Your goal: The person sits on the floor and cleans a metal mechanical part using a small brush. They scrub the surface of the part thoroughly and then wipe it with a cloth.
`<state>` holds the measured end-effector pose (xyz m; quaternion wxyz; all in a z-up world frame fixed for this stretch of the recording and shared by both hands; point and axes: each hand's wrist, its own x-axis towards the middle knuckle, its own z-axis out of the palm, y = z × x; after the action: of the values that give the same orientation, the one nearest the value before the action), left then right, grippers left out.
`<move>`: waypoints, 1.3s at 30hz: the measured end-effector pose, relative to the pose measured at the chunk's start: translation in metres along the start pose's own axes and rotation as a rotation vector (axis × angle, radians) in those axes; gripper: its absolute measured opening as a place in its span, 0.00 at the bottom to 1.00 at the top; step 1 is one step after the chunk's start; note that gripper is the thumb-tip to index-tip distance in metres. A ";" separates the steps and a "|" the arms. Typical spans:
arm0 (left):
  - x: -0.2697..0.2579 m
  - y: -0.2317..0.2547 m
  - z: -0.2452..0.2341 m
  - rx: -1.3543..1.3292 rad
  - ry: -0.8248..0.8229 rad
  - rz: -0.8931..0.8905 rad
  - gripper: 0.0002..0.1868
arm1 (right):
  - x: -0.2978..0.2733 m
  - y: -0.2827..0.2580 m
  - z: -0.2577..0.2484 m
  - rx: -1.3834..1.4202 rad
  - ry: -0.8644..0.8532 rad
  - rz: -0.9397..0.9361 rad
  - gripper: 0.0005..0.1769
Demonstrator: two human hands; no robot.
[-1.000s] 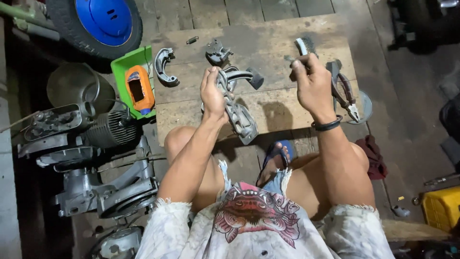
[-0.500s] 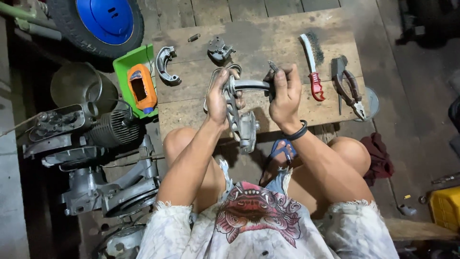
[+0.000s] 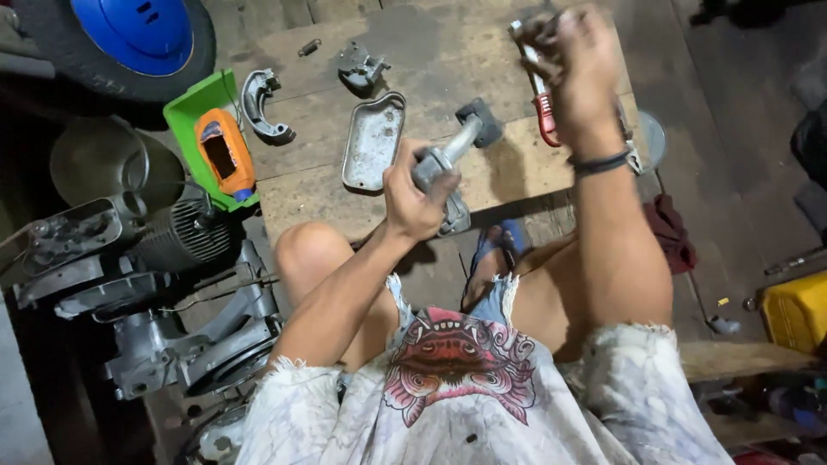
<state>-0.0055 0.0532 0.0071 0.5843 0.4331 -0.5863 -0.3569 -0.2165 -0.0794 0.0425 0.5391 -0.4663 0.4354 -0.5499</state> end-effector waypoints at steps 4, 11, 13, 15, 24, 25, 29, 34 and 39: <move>-0.029 -0.027 0.022 0.109 -0.095 0.174 0.25 | 0.016 0.010 -0.028 -0.015 0.117 0.095 0.10; -0.043 -0.031 0.035 0.248 -0.003 0.551 0.23 | -0.003 0.009 0.022 0.000 -0.291 0.180 0.09; -0.041 -0.037 0.035 0.230 0.028 0.518 0.24 | 0.022 0.020 -0.015 0.012 -0.240 0.093 0.17; -0.046 -0.033 0.022 0.288 0.038 0.416 0.25 | 0.038 0.025 -0.040 0.140 -0.084 0.107 0.15; -0.044 -0.044 0.016 0.200 -0.055 0.349 0.15 | -0.008 0.023 0.045 0.217 -0.278 0.368 0.12; -0.048 -0.039 0.012 0.197 -0.061 0.335 0.15 | 0.000 0.035 0.026 0.218 -0.270 0.381 0.12; -0.031 -0.022 0.003 0.131 0.005 0.297 0.20 | 0.041 0.053 -0.024 0.133 -0.171 0.138 0.17; -0.036 -0.029 0.004 0.078 -0.032 0.366 0.12 | -0.017 0.032 0.053 0.223 -0.408 0.352 0.10; -0.027 -0.028 -0.009 0.079 0.054 -0.114 0.32 | 0.007 0.043 0.026 0.311 -0.087 0.307 0.24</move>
<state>0.0048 0.0682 -0.0287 0.5611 0.4978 -0.5583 -0.3544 -0.1827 -0.0872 0.0051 0.7001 -0.3292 0.3874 -0.5013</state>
